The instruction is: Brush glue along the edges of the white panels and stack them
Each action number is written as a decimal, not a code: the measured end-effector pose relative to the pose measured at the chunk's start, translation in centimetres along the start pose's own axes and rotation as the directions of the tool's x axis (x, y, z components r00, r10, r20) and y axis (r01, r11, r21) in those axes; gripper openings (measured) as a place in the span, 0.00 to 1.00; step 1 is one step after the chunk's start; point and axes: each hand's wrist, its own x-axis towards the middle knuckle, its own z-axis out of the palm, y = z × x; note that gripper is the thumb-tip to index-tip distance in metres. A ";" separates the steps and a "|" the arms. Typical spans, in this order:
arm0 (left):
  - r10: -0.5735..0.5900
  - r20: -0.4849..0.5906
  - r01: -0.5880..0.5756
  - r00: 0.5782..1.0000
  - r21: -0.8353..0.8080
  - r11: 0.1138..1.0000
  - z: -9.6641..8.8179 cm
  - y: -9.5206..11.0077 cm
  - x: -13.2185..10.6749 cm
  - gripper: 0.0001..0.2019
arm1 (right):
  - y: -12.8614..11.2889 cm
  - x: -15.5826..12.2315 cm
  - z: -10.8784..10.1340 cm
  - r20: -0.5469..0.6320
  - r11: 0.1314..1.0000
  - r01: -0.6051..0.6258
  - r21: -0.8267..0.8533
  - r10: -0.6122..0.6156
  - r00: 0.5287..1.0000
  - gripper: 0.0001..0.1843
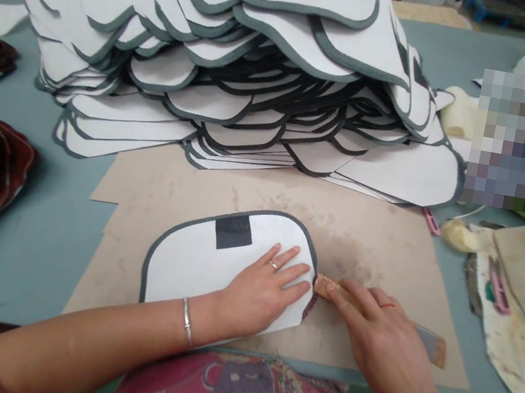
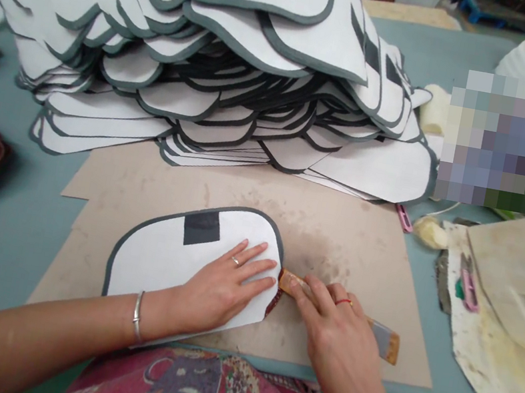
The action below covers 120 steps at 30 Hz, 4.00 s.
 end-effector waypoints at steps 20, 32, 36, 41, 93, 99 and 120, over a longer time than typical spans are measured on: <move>0.140 0.012 -0.137 0.990 -0.141 0.980 -1.4 -4.3 0.5 0.17 | -0.3 3.2 1.0 -0.108 0.986 -0.095 0.140 0.111 0.988 0.28; 0.180 0.076 -0.164 0.981 -0.178 0.970 -0.5 -1.3 1.6 0.22 | -5.2 -3.0 2.0 -0.124 0.928 -0.360 0.097 0.370 0.921 0.31; 0.227 0.078 -0.208 0.971 -0.196 0.958 -0.6 -1.4 1.0 0.20 | -4.6 -3.1 1.4 -0.069 0.957 -0.283 0.071 0.287 0.955 0.33; 0.275 0.057 -0.257 0.960 -0.219 0.941 -0.6 -1.9 0.2 0.20 | -4.6 -3.3 1.0 -0.035 0.966 -0.247 0.070 0.250 0.968 0.34; 0.310 -0.006 -0.310 0.951 -0.072 0.948 -2.3 -6.4 -0.9 0.15 | -0.5 7.0 0.2 -0.095 0.995 0.099 0.001 -0.098 0.991 0.29; 0.312 0.013 -0.311 0.950 -0.057 0.949 -2.5 -6.4 -0.9 0.15 | -0.2 12.1 -0.4 -0.110 0.996 0.076 0.041 -0.071 0.991 0.25; 0.339 -0.026 -0.340 0.940 -0.022 0.940 -2.0 -6.6 -1.1 0.14 | -1.5 6.1 1.2 -0.139 0.999 0.044 -0.013 -0.045 0.989 0.27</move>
